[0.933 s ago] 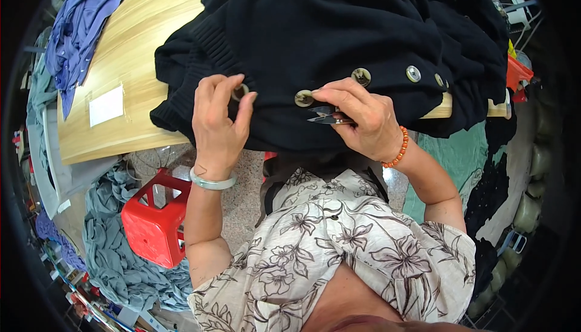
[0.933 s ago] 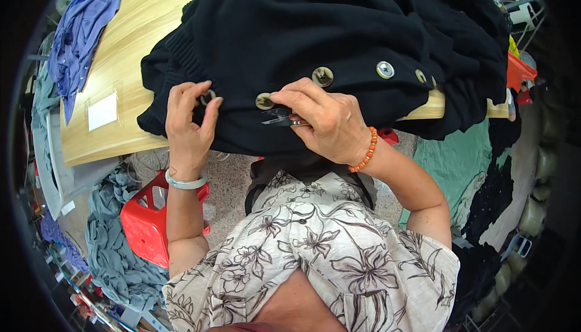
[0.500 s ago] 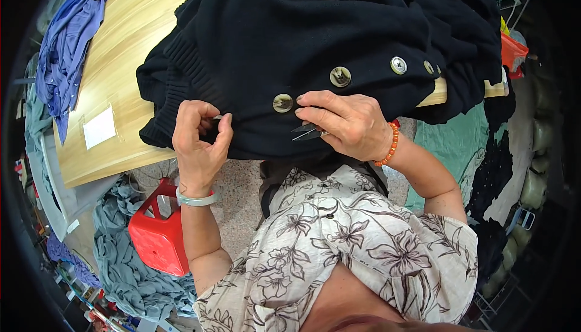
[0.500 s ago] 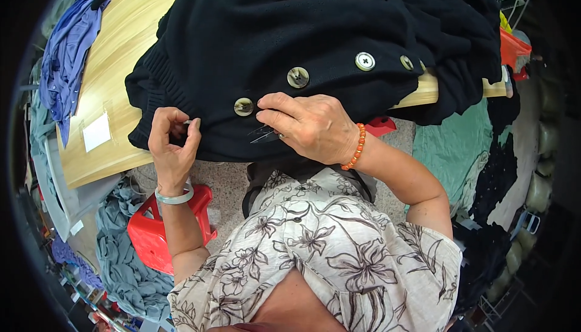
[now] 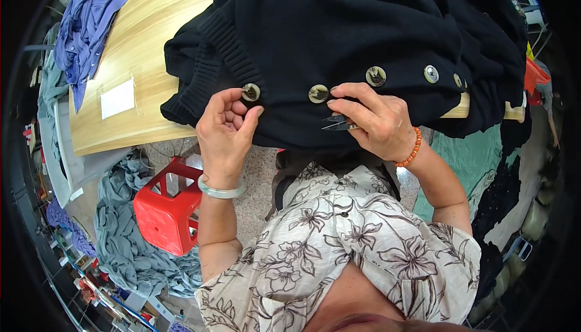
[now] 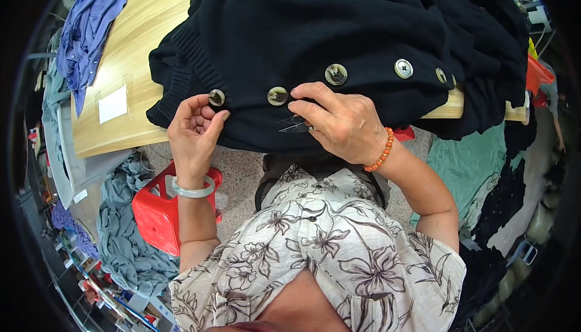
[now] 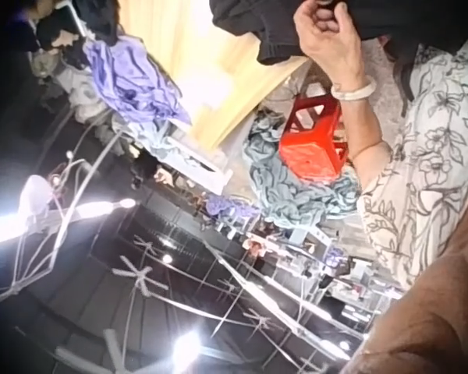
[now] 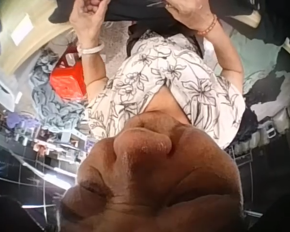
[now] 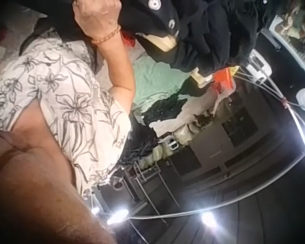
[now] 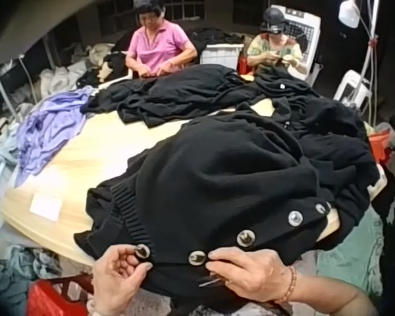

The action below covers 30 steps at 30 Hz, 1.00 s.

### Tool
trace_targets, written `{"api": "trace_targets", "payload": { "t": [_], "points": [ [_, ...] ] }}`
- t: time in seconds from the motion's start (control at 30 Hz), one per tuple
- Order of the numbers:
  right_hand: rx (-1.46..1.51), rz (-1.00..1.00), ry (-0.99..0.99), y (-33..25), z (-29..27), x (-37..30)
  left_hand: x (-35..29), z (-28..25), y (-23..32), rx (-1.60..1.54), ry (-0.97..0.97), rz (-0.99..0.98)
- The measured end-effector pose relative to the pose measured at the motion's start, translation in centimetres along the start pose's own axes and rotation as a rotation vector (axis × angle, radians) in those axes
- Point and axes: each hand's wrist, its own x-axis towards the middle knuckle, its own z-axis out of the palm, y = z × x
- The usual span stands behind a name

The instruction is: Inspecting and adjusting buttons on black sweaters using a small pair of nippers or tweezers.

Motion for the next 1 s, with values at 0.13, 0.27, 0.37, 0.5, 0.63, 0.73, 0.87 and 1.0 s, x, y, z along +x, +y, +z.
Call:
{"api": "trace_targets", "payload": {
  "t": [0.13, 0.27, 0.37, 0.5, 0.63, 0.73, 0.87, 1.0],
  "points": [
    [-0.009, 0.001, -0.034, -0.3, -0.1, 0.3, 0.3, 0.9, -0.3, -0.038, 0.097, -0.037],
    [-0.012, 0.003, -0.019, -0.3, 0.0, 0.2, 0.5, 0.9, -0.5, -0.2, 0.011, 0.012],
    [-0.012, 0.011, -0.019, -0.3, -0.1, 0.2, 0.4, 0.4, -0.5, -0.369, 0.003, 0.048],
    [-0.008, 0.016, -0.012, -0.2, 0.1, 0.2, -0.2, -0.4, -0.5, -0.508, -0.018, -0.009],
    [0.0, 0.021, -0.012, -0.2, 0.0, 0.1, -1.5, 0.1, -0.9, -0.419, 0.092, 0.013],
    [0.037, 0.034, 0.021, -0.4, 0.1, -0.1, -2.2, 0.2, -1.2, -0.067, 0.214, 0.252],
    [0.026, 0.047, 0.013, -0.4, 0.3, -0.4, -0.7, 1.3, 0.3, 0.223, 0.283, 0.472],
    [0.034, 0.024, 0.024, -0.5, 0.1, -0.6, 0.8, 1.7, -0.1, 0.355, 0.139, 0.503]
  ]
}}
